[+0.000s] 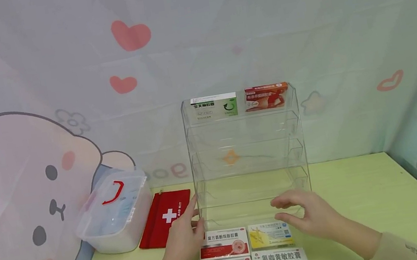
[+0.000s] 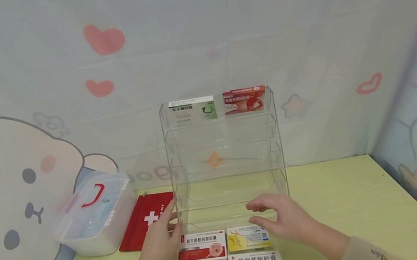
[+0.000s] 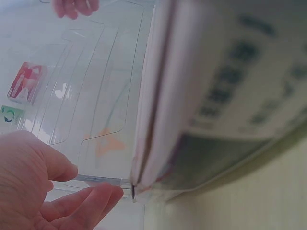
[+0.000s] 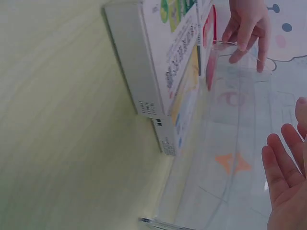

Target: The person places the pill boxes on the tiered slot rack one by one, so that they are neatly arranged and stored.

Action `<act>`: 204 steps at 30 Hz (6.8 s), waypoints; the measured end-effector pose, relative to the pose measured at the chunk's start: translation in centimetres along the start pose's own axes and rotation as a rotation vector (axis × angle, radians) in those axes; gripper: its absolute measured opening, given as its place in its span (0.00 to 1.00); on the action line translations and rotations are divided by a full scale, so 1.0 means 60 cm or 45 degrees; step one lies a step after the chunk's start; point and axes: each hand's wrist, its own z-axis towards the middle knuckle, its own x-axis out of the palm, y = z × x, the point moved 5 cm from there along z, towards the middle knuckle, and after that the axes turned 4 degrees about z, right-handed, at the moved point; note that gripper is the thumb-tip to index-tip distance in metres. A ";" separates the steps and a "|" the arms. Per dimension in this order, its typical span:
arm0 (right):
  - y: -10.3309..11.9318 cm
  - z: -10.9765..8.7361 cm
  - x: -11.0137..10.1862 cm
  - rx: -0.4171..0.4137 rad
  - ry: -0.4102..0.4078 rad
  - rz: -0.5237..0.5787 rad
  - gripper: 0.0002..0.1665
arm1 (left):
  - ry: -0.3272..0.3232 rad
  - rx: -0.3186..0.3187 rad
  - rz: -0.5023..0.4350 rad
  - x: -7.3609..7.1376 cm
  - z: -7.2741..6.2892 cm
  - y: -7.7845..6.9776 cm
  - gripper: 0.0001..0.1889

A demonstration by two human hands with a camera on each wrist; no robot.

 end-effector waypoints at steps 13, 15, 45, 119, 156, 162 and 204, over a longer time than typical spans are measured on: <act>-0.018 -0.059 0.036 0.100 0.055 -0.043 0.16 | -0.003 0.001 0.000 0.001 0.001 0.001 0.45; -0.021 -0.064 0.039 0.147 0.055 -0.075 0.17 | -0.006 0.002 -0.002 0.001 0.001 0.002 0.45; -0.036 -0.094 0.054 0.186 0.007 -0.239 0.27 | -0.003 -0.011 0.012 0.002 0.000 0.003 0.45; -0.016 -0.030 -0.006 0.286 -0.142 0.310 0.23 | -0.014 0.011 -0.011 0.000 0.000 0.000 0.45; 0.029 0.204 -0.090 0.232 -0.493 0.197 0.19 | -0.013 0.002 0.006 -0.002 -0.001 -0.002 0.45; 0.031 0.252 -0.094 0.237 -0.526 0.186 0.20 | -0.003 -0.010 0.005 -0.001 -0.001 -0.001 0.45; 0.002 0.339 -0.024 0.397 -0.375 0.070 0.15 | -0.016 0.024 0.010 -0.002 0.000 0.000 0.43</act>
